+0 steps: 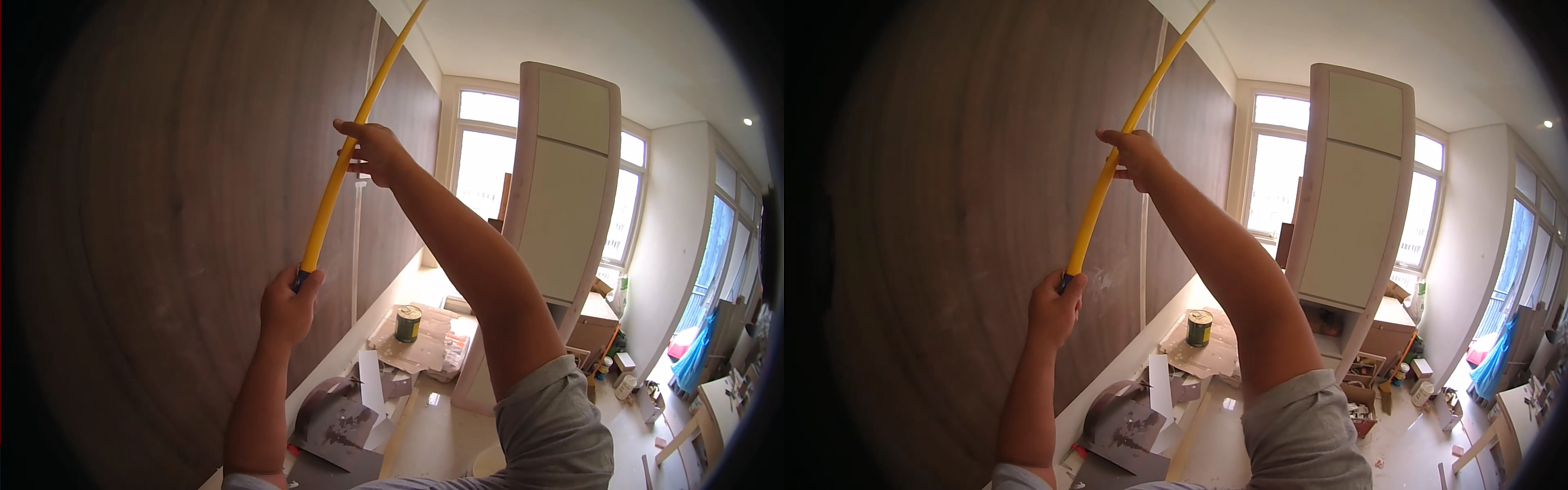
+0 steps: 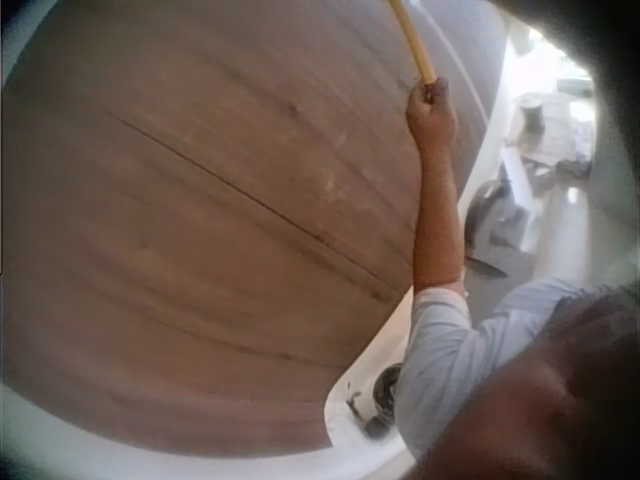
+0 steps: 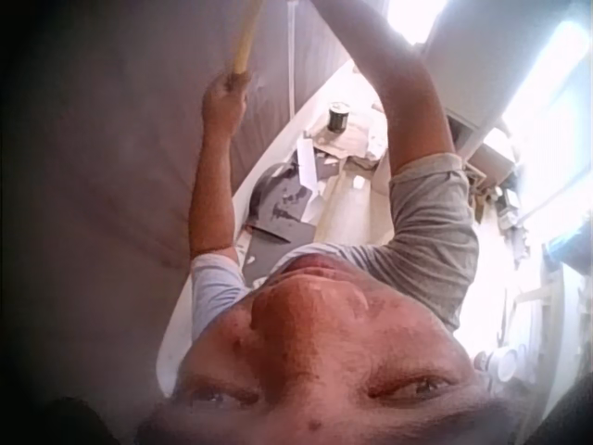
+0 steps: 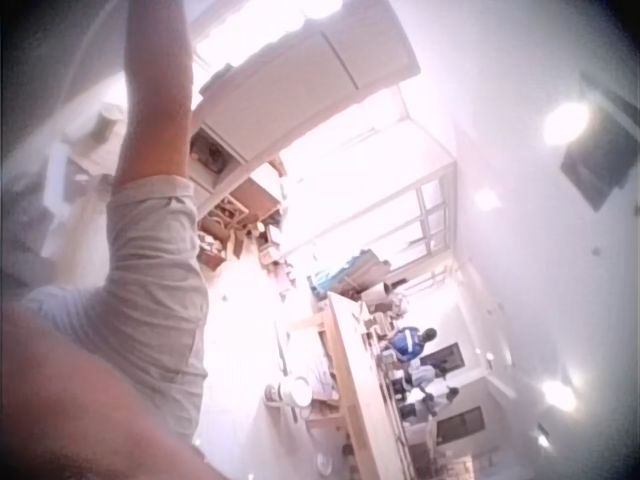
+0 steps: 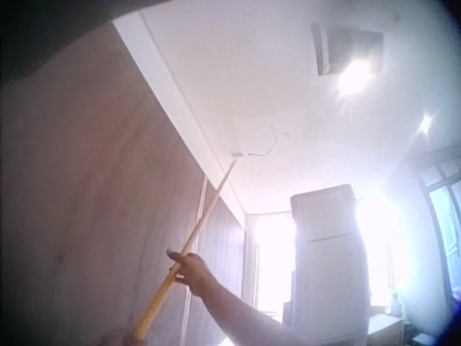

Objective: The person dips a paint roller on an extension pole into a paint bucket and paints the ceiling.

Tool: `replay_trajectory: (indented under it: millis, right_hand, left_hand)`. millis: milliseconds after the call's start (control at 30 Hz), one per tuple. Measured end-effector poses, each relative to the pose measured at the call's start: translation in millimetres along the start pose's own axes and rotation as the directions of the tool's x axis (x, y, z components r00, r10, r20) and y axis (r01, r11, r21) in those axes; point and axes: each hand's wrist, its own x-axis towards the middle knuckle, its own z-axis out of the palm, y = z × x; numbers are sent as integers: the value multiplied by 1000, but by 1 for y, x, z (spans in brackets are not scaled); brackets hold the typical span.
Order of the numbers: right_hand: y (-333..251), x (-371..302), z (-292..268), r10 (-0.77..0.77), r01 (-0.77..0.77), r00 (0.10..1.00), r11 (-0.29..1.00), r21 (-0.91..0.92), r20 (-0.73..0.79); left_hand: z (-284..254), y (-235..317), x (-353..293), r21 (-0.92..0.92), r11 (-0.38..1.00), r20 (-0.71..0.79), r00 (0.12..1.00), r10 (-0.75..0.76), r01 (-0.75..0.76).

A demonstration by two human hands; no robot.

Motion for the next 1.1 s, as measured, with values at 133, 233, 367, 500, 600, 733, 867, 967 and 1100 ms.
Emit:
replay_trajectory:
  millis: [133,233,367,500,600,733,867,967,1100]
  right_hand:
    - [1,-24,11,-11,13,998,1000,-27,61]
    - [1,-53,23,-6,19,988,997,-76,156]
    - [-6,-93,43,30,-5,974,994,-109,225]
    - [-13,-134,67,4,36,954,991,-131,299]
    - [-20,-163,79,2,51,940,988,-145,342]
    - [-29,-189,94,1,51,912,992,-115,410]
    - [-34,-202,106,45,-1,900,995,-102,433]
    - [-34,-193,113,20,28,888,995,-97,459]
    - [-35,-163,118,-45,52,898,999,-5,437]
  left_hand:
    - [-15,-15,-29,1,999,-9,998,-54,54]
    - [-28,-30,-63,-69,994,-22,996,-82,80]
    - [-50,-48,-106,-132,983,8,992,-126,126]
    - [-70,-61,-147,-129,991,-44,998,-38,32]
    - [-85,-62,-176,-168,985,-33,999,-34,28]
    - [-108,-55,-211,-197,976,-59,992,-109,96]
    - [-122,-48,-233,-220,972,-70,993,-97,79]
    - [-127,-43,-229,-162,985,-67,996,-62,50]
    - [-130,-28,-200,-112,994,-76,997,-2,-6]
